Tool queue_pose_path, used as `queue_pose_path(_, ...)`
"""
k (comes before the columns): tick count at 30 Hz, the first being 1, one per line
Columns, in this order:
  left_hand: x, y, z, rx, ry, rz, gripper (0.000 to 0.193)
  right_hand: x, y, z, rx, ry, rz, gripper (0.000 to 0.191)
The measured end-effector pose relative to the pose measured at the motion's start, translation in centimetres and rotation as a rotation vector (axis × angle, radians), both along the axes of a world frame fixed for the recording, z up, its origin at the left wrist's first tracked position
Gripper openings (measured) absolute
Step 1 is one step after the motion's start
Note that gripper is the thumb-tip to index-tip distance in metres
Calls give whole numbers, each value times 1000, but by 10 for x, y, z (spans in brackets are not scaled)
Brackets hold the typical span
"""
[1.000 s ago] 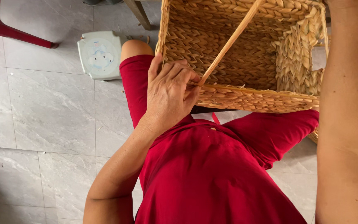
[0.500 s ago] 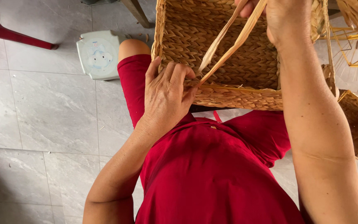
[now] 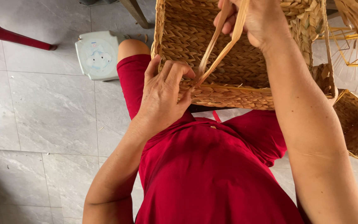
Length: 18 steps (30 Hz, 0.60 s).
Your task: The person sits on the floor with a woven water hyacinth basket on their lap and weaves a flat palm-leaf strip along the basket's rim by hand, tucking and pulling the strip to bind the edge, working around the rim.
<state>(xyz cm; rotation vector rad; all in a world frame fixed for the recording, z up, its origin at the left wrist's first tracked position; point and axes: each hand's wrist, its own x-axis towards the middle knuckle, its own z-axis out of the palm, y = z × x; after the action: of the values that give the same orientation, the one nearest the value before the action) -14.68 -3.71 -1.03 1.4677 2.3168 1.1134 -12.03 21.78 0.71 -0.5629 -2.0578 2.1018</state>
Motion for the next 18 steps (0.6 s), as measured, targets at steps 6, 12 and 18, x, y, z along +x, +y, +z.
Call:
queue_pose_path(6,0,0,3,11,-72,-7,25,-1,-10,-8,-39,-193,149,29)
queue_pose_path(12,5,11,-4,-8,-12,114,14,49,-13,-5,918,-171,106,23)
queue_pose_path(18,4,16,-2,-79,16,128,15,120,-82,-17,1078,175,114,26)
